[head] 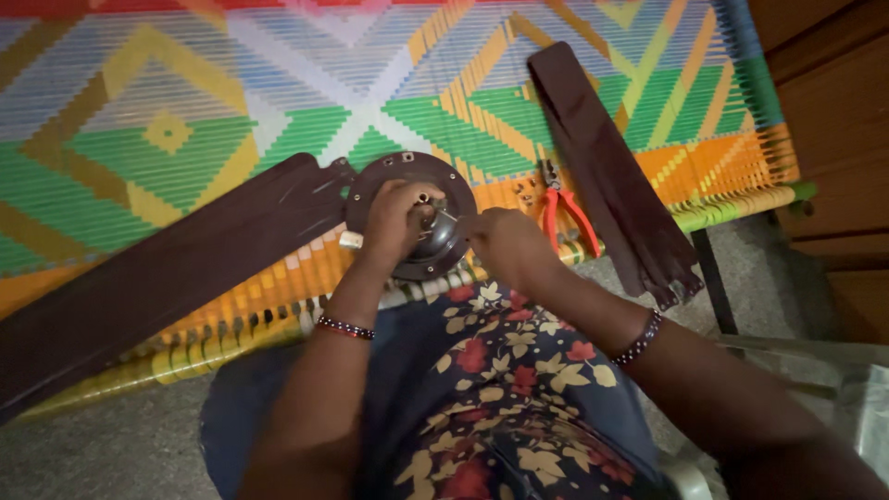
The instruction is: The person works on a ceiling fan motor placed on a woven mat, using a screwdriver and pliers to adjust internal components and wires. They repeatedly tighten screws and manipulate the wiring inside the motor housing.
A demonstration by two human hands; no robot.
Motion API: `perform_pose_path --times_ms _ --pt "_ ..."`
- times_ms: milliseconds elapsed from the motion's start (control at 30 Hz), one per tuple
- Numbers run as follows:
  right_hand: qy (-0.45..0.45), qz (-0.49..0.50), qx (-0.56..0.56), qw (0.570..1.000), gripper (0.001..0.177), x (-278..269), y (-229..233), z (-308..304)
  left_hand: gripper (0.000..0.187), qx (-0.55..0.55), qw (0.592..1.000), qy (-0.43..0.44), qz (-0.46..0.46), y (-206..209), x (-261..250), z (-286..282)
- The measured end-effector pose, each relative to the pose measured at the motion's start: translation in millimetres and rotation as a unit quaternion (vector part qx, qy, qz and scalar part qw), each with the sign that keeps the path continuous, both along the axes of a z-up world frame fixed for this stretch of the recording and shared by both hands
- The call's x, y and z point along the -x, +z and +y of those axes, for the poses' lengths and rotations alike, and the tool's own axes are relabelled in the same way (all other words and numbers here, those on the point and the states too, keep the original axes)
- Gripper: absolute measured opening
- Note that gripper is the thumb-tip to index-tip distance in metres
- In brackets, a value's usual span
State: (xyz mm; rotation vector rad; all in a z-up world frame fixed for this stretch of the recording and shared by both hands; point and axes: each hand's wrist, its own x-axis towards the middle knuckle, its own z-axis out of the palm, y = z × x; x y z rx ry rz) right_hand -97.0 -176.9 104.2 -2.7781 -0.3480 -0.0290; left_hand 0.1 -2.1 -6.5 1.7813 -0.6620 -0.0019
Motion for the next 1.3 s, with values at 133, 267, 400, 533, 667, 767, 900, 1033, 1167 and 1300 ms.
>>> perform_pose_path --times_ms 133,267,400,533,667,767,900,1033,1167,1300 --pt "-0.288 0.316 -0.359 0.83 0.035 -5.1 -6.1 -10.0 0.026 -0.028 1.0 0.01 0.01 -2.7 -0.2 0.4" --pt "-0.303 0.338 -0.457 0.765 0.042 11.1 -4.5 -10.0 0.028 -0.022 0.999 -0.024 0.027 -3.5 -4.7 -1.6" --pt "-0.33 0.319 -0.48 0.747 0.048 46.0 3.5 -10.3 0.044 -0.002 0.998 -0.037 0.059 0.9 -3.4 1.5" --pt "-0.311 0.291 -0.451 0.784 0.056 98.6 20.1 -24.8 0.065 0.01 0.999 0.005 -0.041 18.8 0.9 8.5" --pt "-0.35 0.261 -0.519 0.735 0.04 166.4 40.0 -55.8 0.061 -0.021 0.993 0.055 -0.099 39.1 22.7 41.2" --pt "-0.425 0.242 -0.492 0.721 0.027 225.7 50.5 -82.0 0.054 -0.065 0.992 0.063 -0.091 49.7 58.6 81.3" --pt "-0.457 0.306 -0.374 0.747 0.03 290.5 54.9 -116.3 0.043 -0.149 0.981 0.107 -0.069 55.8 126.3 145.7" --pt "-0.46 0.335 -0.322 0.757 0.029 323.8 55.8 -139.5 0.041 -0.217 0.974 0.07 -0.006 80.3 166.7 210.4" --pt "-0.447 0.36 -0.294 0.764 0.028 335.7 48.3 -148.3 0.038 -0.246 0.958 0.143 0.021 107.8 189.3 250.1" --pt "-0.437 0.381 -0.282 0.764 0.027 367.6 41.8 -152.4 0.037 -0.165 0.972 0.165 0.027 124.1 211.9 243.9"
